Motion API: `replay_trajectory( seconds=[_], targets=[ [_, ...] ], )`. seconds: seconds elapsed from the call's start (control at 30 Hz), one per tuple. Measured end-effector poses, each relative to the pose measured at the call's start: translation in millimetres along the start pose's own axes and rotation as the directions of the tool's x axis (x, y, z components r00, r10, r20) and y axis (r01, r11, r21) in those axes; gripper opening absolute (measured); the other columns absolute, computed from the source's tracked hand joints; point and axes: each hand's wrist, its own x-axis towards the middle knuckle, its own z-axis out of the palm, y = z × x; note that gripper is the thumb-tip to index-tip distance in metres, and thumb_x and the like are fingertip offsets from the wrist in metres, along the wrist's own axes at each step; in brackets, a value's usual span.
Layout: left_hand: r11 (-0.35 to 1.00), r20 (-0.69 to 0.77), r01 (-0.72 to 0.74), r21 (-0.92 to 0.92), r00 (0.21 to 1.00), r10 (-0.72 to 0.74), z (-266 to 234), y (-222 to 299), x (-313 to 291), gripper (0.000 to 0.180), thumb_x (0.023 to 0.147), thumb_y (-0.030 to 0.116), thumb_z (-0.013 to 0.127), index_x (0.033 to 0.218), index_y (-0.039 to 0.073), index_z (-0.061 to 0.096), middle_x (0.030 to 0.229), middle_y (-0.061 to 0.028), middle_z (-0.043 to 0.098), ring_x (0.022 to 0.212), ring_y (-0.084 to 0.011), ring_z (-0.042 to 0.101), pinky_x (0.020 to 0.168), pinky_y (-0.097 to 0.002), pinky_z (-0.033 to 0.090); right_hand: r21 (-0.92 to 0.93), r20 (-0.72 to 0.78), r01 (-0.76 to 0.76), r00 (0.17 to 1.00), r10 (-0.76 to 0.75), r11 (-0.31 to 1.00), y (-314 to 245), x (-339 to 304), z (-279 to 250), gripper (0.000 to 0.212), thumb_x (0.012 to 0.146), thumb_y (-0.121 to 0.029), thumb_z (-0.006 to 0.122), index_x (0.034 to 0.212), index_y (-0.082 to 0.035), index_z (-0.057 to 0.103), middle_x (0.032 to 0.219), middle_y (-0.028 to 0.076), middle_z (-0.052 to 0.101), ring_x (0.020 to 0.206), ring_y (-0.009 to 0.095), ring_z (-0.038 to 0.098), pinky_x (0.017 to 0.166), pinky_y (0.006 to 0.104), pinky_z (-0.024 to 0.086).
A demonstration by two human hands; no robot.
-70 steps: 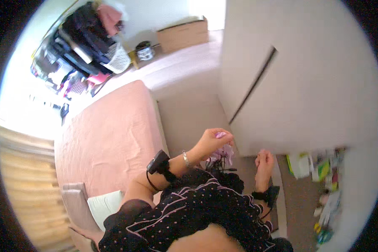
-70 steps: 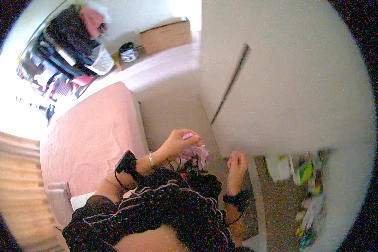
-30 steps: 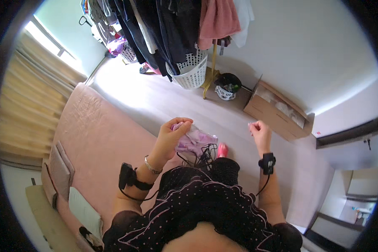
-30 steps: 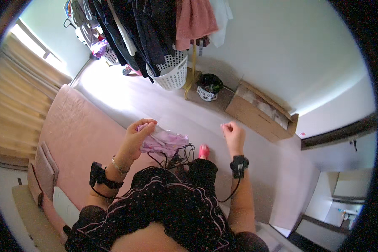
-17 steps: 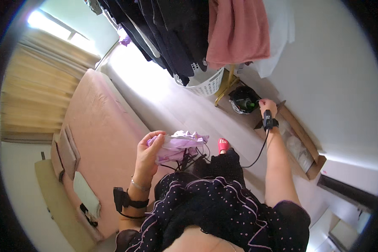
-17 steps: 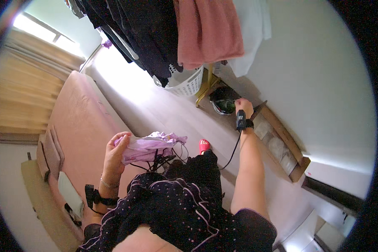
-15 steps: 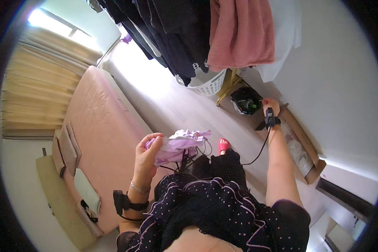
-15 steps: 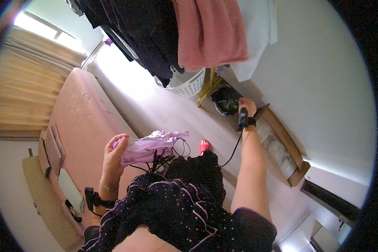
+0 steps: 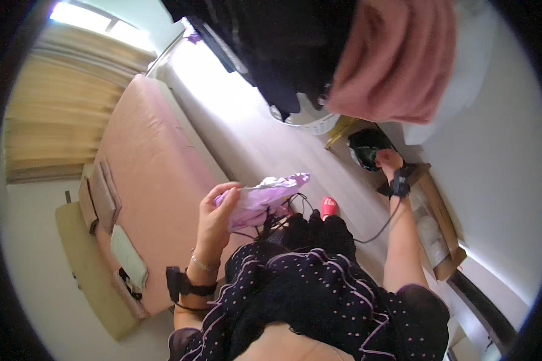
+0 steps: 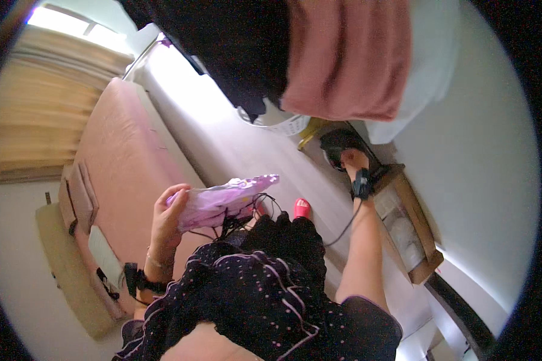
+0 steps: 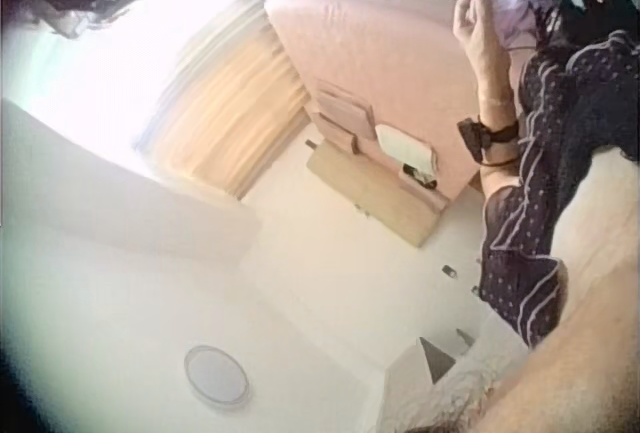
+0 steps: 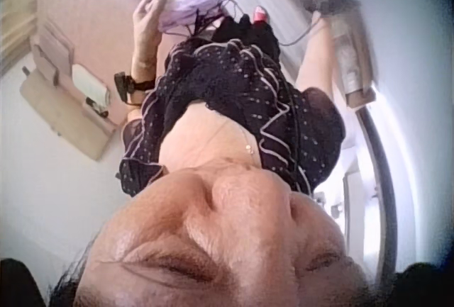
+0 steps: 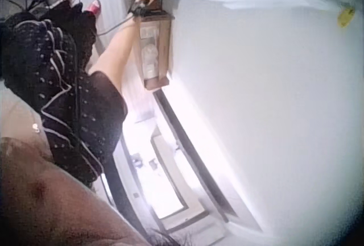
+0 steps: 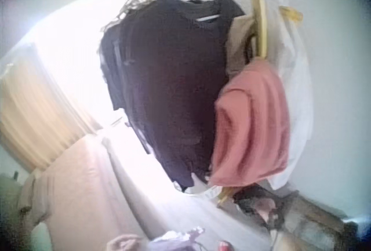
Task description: Fold various items of clothing and a pillowcase on a bed and near a laundry pile.
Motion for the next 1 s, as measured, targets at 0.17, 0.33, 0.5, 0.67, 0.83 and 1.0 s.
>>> replay_trajectory(
  seconds=[0.17,0.33,0.5,0.67,0.83,1.0],
  targets=[
    [0.982,0.118,-0.138,0.132,0.985,0.123,-39.8,28.2,34.3,0.021,0.086,0.015,0.062,0.101,0.0,0.061,0.09,-0.0015,0.06,0.081,-0.0069,0.053,0.072,-0.0208,0.044,0.234,0.551,0.436,0.676,-0.488,0.869,-145.5,-60.4,93.9,0.054,0.07,-0.025,0.074,0.117,-0.005,0.055,0.113,0.011,0.059,0.107,0.018,0.054,0.085,0.0309,0.045],
    [0.959,0.271,-0.272,0.084,0.932,0.24,-113.9,86.2,75.8,0.018,0.085,0.011,0.062,0.1,0.0,0.061,0.087,0.0005,0.058,0.078,-0.0048,0.052,0.069,-0.0187,0.044,0.202,0.594,0.695,0.473,-0.651,0.69,-286.2,-75.0,196.9,0.072,0.066,-0.031,0.077,0.127,-0.008,0.046,0.127,0.012,0.049,0.119,0.023,0.046,0.095,0.0352,0.041],
    [0.942,0.232,-0.336,-0.02,0.915,0.331,-211.8,133.3,112.7,0.019,0.084,0.009,0.064,0.101,0.0,0.061,0.089,-0.0004,0.059,0.08,-0.0055,0.054,0.071,-0.0187,0.046,-0.026,0.742,0.729,0.472,-0.476,0.684,-351.8,-56.8,283.2,0.034,0.078,-0.017,0.067,0.108,-0.003,0.059,0.101,0.008,0.063,0.094,0.016,0.058,0.083,0.0298,0.044],
    [0.844,0.058,-0.533,0.059,0.846,0.53,-296.5,171.5,166.0,0.02,0.083,0.008,0.064,0.101,0.0,0.061,0.091,-0.0027,0.062,0.079,-0.0076,0.056,0.071,-0.02,0.047,0.471,0.386,0.486,0.638,-0.667,0.737,-428.5,-25.7,315.9,0.017,0.087,-0.007,0.054,0.103,-0.005,0.059,0.078,-0.006,0.055,0.069,0.004,0.049,0.061,0.0185,0.04],
    [0.703,-0.151,-0.583,0.408,0.716,0.681,-376.2,228.2,238.6,0.018,0.082,0.01,0.064,0.097,0.0,0.065,0.084,-0.003,0.065,0.075,-0.0076,0.057,0.068,-0.0212,0.047,0.353,0.18,0.69,0.613,-0.769,0.632,-554.7,16.2,351.6,0.018,0.089,-0.019,0.059,0.093,-0.001,0.061,0.067,-0.008,0.05,0.061,0.0,0.041,0.053,0.0169,0.033],
    [0.479,-0.139,-0.598,0.643,0.524,0.84,-419.0,262.0,291.9,0.019,0.08,0.013,0.063,0.095,0.001,0.065,0.075,-0.008,0.066,0.07,-0.0092,0.06,0.063,-0.0236,0.047,0.313,0.079,0.787,0.537,-0.84,0.532,-634.9,54.4,395.8,0.014,0.087,-0.013,0.06,0.091,0.0,0.064,0.066,-0.008,0.051,0.06,0.0,0.041,0.053,0.0166,0.033]
  ],
)
